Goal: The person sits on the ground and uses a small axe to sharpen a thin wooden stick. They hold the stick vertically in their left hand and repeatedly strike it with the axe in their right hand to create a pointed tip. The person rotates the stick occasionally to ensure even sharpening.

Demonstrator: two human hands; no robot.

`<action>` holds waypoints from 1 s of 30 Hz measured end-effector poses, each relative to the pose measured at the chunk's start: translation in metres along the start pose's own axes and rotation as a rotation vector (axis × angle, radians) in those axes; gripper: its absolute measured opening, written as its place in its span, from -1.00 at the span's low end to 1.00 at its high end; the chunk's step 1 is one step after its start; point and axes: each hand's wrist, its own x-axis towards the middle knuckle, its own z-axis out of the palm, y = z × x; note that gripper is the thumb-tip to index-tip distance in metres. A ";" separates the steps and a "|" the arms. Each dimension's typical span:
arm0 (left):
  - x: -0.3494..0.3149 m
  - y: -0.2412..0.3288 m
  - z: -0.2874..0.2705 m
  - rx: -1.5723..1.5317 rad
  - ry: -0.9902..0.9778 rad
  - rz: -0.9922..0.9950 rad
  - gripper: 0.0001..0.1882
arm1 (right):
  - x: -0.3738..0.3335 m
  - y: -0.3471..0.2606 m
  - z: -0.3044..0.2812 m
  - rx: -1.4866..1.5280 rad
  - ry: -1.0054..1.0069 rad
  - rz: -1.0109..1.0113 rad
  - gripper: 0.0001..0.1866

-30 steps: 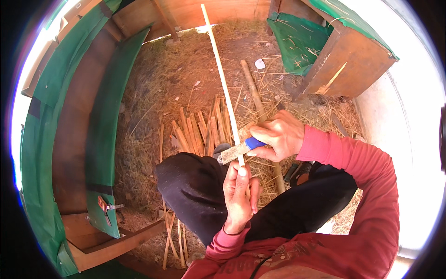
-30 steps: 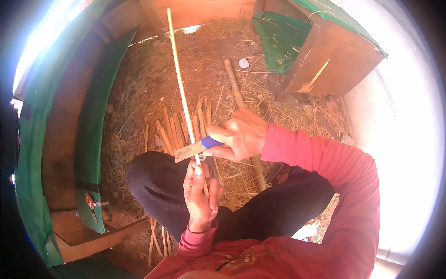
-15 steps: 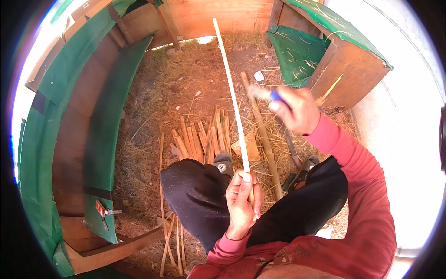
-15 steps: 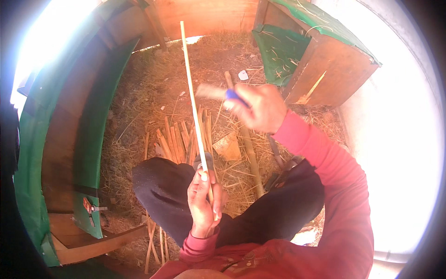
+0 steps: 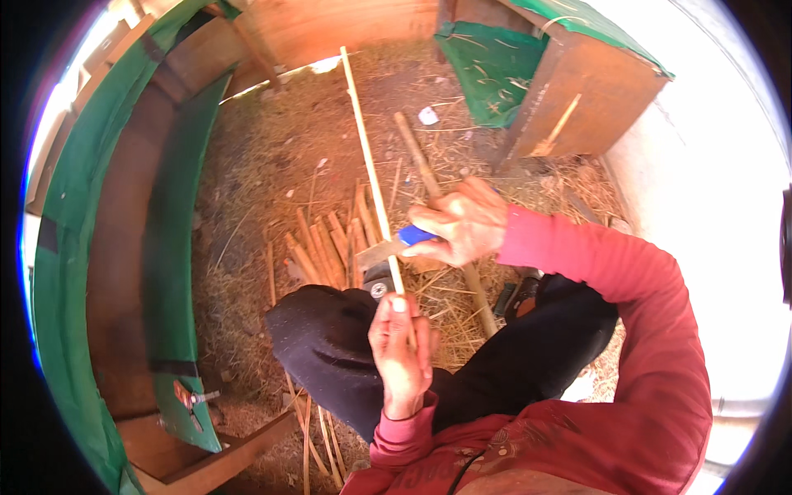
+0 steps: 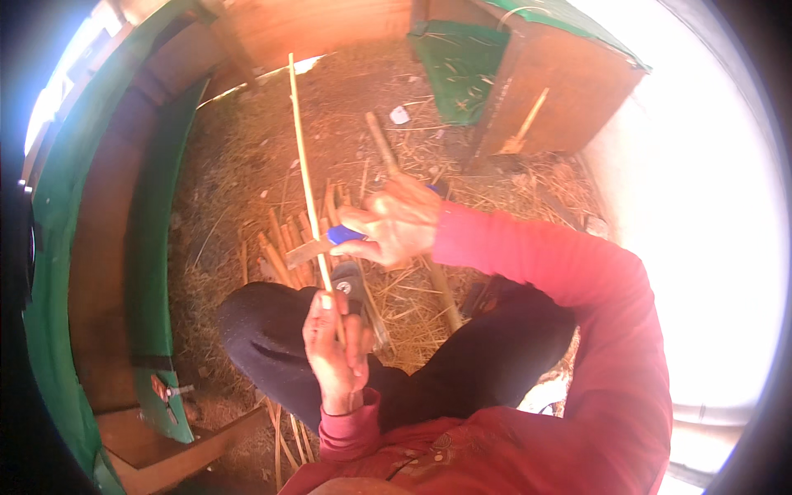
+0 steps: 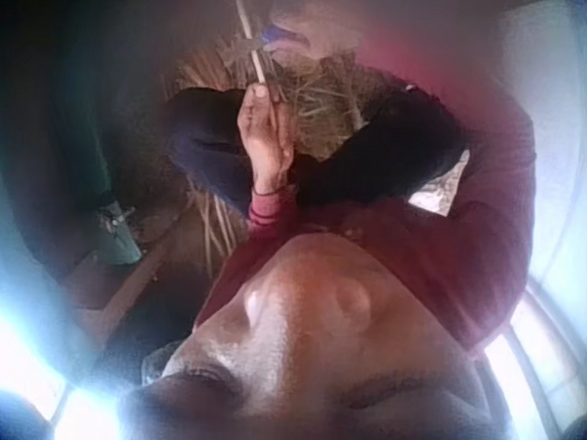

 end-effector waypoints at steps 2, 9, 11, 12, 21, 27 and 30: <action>-0.017 0.010 0.004 -0.098 -0.084 0.039 -0.71 | 0.015 0.053 -0.001 -0.160 0.142 0.293 -0.61; -0.007 0.007 0.005 -0.043 -0.076 0.029 -0.69 | 0.004 0.048 -0.035 0.105 0.338 0.201 -0.63; -0.008 0.007 0.004 -0.053 -0.096 0.028 -0.69 | 0.006 0.016 -0.034 0.295 0.148 -0.007 -0.64; -0.009 0.010 0.001 -0.063 -0.102 0.022 -0.69 | 0.006 0.003 -0.032 0.325 0.134 -0.094 -0.64; -0.012 0.011 0.004 -0.063 -0.051 -0.119 -0.67 | -0.004 0.000 -0.015 0.076 0.076 -0.083 -0.64; -0.038 0.017 -0.011 -0.257 -0.227 -0.091 -0.68 | 0.023 0.120 -0.071 -0.051 0.540 0.840 -0.47; -0.018 0.019 -0.012 -0.230 -0.225 -0.093 -0.67 | -0.010 0.129 -0.076 0.019 0.532 0.752 -0.43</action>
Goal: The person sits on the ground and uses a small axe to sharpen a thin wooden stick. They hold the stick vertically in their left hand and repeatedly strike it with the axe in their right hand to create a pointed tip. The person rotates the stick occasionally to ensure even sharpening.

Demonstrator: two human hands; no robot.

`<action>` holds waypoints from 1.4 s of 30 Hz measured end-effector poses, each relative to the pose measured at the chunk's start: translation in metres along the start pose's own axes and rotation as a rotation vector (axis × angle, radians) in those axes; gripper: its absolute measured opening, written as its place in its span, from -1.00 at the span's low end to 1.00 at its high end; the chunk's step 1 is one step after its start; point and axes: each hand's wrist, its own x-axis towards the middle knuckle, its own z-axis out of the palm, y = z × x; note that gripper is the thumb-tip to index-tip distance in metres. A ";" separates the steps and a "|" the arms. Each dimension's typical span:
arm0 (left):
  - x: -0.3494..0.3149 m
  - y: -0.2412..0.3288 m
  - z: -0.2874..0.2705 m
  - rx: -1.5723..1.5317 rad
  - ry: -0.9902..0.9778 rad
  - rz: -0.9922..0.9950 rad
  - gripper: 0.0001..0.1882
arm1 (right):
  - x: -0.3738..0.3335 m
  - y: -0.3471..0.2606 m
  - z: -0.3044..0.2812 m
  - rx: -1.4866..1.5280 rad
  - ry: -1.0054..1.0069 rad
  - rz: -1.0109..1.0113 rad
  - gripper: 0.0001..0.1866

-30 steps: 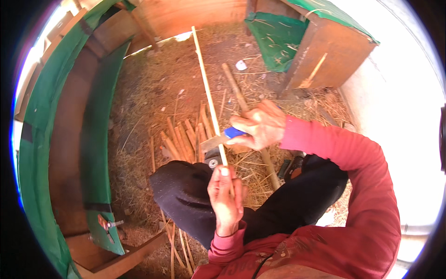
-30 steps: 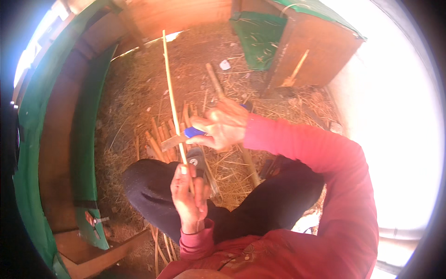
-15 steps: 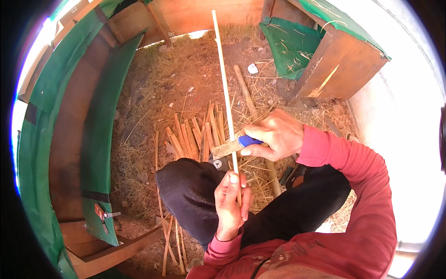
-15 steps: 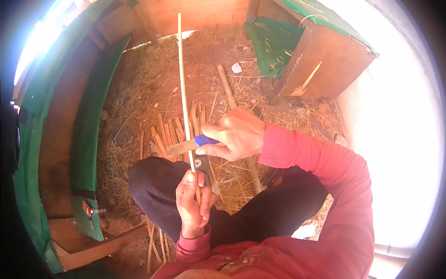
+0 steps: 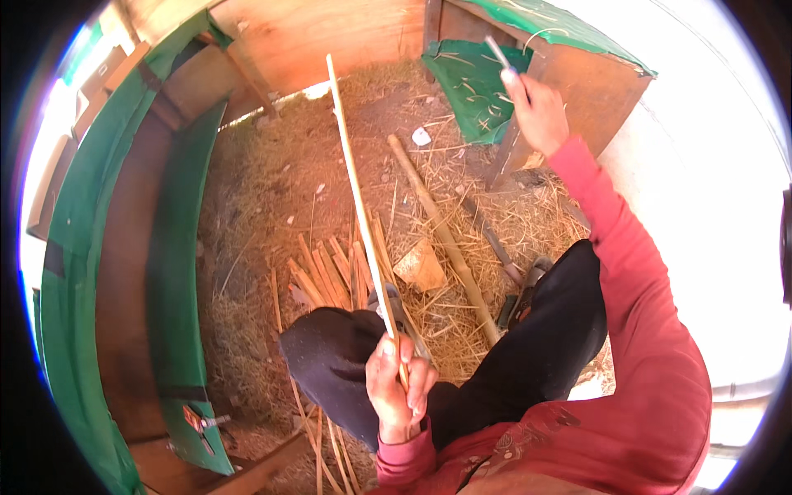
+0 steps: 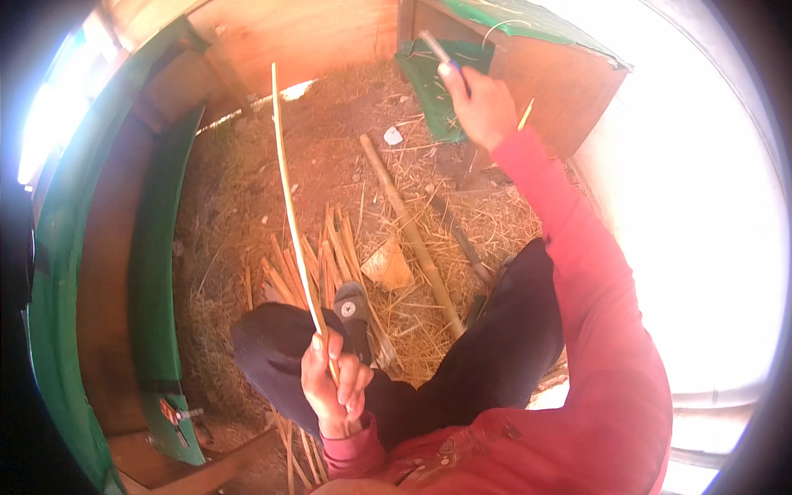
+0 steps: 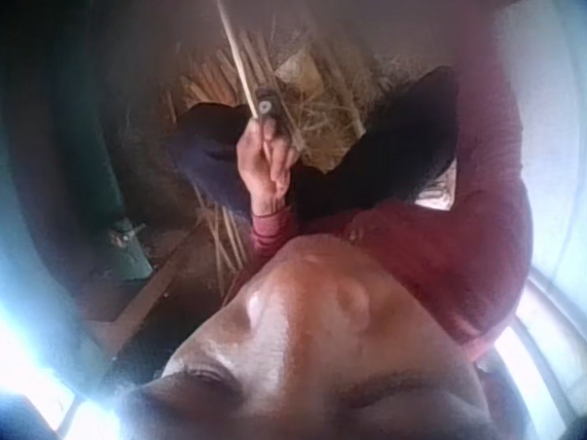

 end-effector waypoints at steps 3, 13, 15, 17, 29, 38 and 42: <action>0.001 -0.003 -0.005 -0.032 -0.018 -0.057 -0.63 | -0.043 -0.035 0.007 0.160 -0.243 -0.223 -0.57; 0.001 -0.004 -0.006 0.043 0.028 -0.114 -0.55 | -0.112 -0.088 0.003 0.321 -0.534 -0.744 -0.63; 0.002 -0.005 -0.005 0.071 0.035 -0.104 -0.56 | -0.115 -0.088 0.005 0.347 -0.540 -0.748 -0.63; 0.003 -0.008 -0.005 0.123 0.038 -0.075 -0.58 | -0.118 -0.089 0.004 0.256 -0.599 -0.733 -0.66; 0.002 -0.013 -0.004 0.266 0.039 0.007 -0.61 | -0.137 -0.090 0.011 0.243 -0.616 -0.748 -0.62; 0.011 -0.017 -0.002 0.375 0.149 0.087 -0.65 | -0.128 -0.086 0.023 0.050 -0.449 -0.780 -0.55; -0.003 -0.019 -0.005 0.422 0.056 0.140 -0.64 | -0.047 -0.019 0.038 -0.322 -0.266 -0.236 -0.54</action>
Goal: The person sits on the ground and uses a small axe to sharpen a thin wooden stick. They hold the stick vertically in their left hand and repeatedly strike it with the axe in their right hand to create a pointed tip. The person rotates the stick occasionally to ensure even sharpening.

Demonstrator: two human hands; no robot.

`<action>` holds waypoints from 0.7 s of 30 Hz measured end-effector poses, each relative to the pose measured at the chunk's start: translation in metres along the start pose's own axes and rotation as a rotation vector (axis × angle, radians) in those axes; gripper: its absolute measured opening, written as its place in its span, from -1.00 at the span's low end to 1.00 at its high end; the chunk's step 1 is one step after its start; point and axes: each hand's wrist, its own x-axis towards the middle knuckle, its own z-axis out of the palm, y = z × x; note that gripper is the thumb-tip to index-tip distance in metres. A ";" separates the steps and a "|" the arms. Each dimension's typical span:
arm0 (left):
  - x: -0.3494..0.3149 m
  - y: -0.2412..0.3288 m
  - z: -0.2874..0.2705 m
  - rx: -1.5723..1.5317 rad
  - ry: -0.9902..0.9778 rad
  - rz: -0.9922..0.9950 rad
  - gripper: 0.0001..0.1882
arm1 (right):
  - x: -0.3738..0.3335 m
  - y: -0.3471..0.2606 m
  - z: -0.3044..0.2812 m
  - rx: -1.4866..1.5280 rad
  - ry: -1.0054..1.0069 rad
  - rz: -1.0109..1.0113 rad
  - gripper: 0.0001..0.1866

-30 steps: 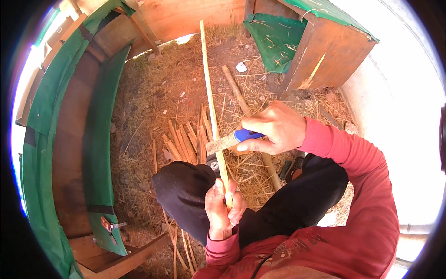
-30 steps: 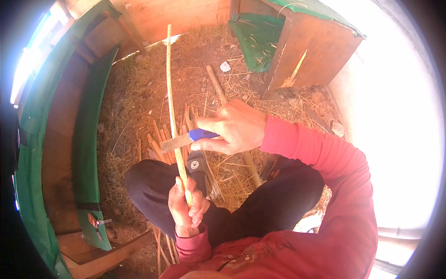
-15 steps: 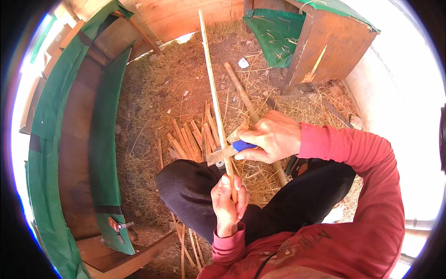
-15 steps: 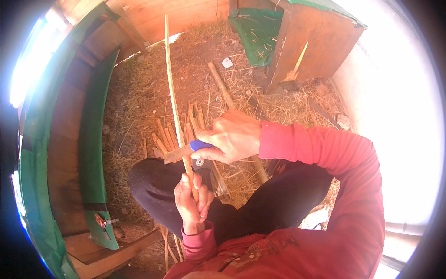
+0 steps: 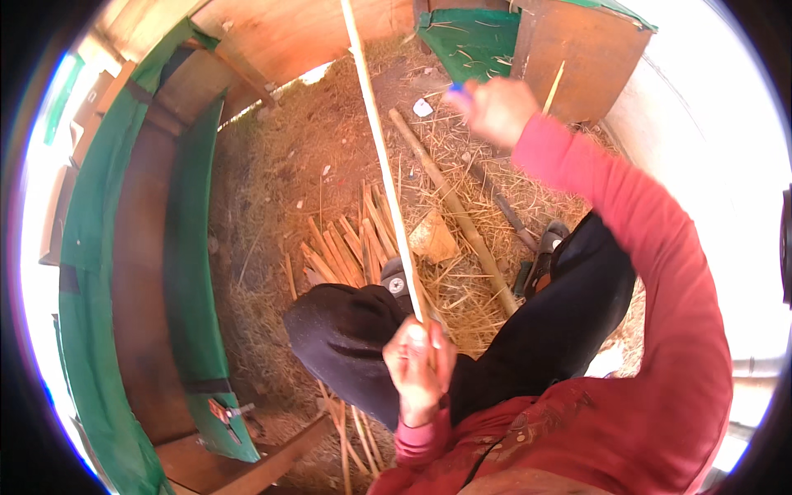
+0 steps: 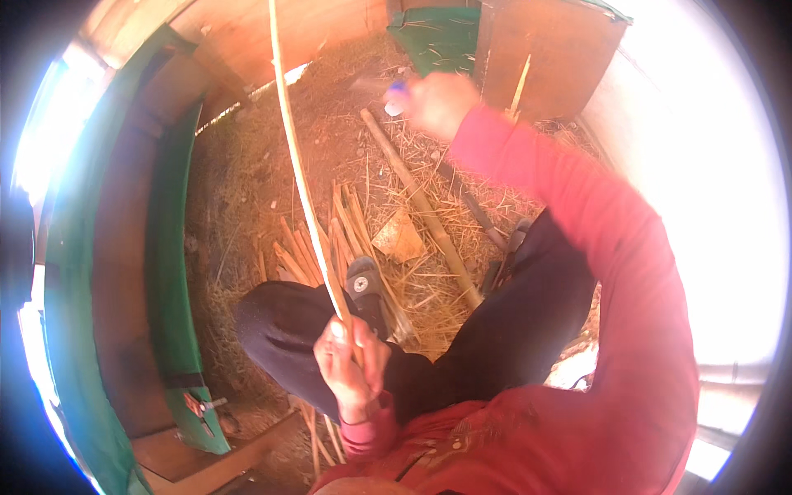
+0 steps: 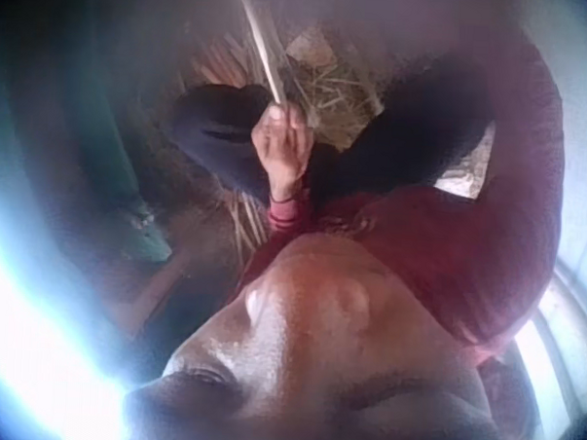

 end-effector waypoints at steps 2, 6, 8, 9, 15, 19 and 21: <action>0.000 0.001 0.001 -0.023 -0.028 -0.041 -0.65 | 0.014 0.020 -0.011 0.042 0.138 0.085 -0.51; 0.015 -0.003 0.001 -0.084 0.023 -0.046 -0.67 | -0.017 -0.019 -0.040 0.427 0.155 -0.081 -0.52; 0.013 -0.005 -0.002 -0.005 0.014 -0.020 -0.66 | -0.030 -0.043 -0.045 0.521 0.091 -0.333 -0.57; 0.012 -0.006 -0.002 0.020 0.031 -0.020 -0.65 | -0.037 -0.052 -0.046 0.493 0.049 -0.477 -0.59; 0.012 -0.005 0.007 -0.005 -0.022 -0.054 -0.65 | -0.067 -0.071 -0.031 0.452 -0.168 -0.580 -0.63; 0.012 -0.001 0.012 -0.147 -0.014 -0.120 -0.65 | -0.056 -0.063 -0.020 0.269 -0.050 -0.456 -0.48; 0.004 -0.008 0.013 -0.219 -0.018 -0.159 -0.65 | -0.025 -0.043 -0.013 0.048 0.082 -0.201 -0.40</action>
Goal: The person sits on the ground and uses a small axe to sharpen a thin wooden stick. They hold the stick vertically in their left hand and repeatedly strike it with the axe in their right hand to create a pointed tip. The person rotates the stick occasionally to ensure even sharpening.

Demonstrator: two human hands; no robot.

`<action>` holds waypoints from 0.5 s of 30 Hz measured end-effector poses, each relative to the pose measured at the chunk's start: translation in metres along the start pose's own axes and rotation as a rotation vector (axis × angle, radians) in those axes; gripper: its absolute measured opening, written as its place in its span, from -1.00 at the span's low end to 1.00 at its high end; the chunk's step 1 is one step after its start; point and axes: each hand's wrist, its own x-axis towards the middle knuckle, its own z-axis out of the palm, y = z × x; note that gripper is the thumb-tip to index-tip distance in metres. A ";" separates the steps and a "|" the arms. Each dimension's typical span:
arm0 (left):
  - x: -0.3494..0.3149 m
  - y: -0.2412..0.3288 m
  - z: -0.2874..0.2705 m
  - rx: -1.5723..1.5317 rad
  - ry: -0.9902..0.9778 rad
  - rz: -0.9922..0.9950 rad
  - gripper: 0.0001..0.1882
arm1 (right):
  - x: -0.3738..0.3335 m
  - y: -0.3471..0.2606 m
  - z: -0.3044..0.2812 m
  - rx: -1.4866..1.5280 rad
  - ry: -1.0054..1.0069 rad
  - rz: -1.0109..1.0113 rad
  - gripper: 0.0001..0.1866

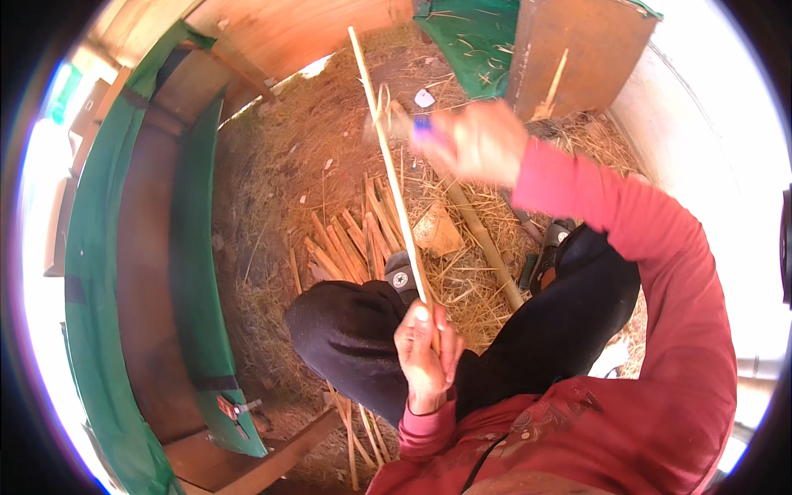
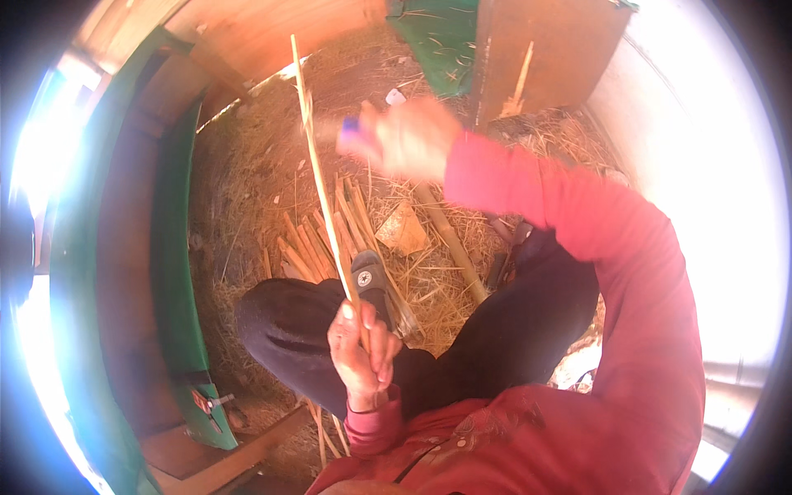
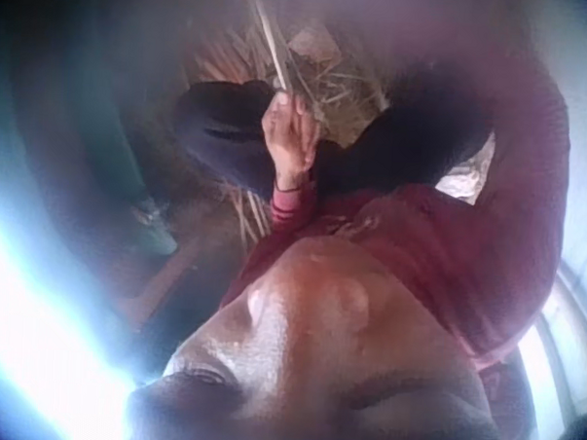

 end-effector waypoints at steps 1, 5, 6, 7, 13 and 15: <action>-0.002 -0.004 -0.001 0.021 -0.051 0.011 -0.65 | 0.014 0.021 -0.004 0.150 -0.004 0.206 -0.39; -0.002 0.002 -0.005 0.030 -0.059 0.025 -0.63 | 0.007 0.045 -0.014 0.176 0.126 0.151 -0.53; 0.001 0.004 -0.005 0.028 -0.029 0.023 -0.62 | 0.001 0.037 -0.017 0.240 0.071 0.148 -0.54; 0.003 0.005 -0.005 0.010 -0.014 0.005 -0.60 | -0.003 0.026 -0.026 0.296 0.008 0.064 -0.59; 0.001 0.002 -0.007 0.054 -0.032 -0.016 -0.60 | -0.028 -0.016 -0.019 0.456 -0.125 -0.403 -0.63; -0.002 0.004 -0.006 0.078 -0.051 0.005 -0.60 | -0.031 -0.021 -0.016 0.436 -0.094 -0.391 -0.63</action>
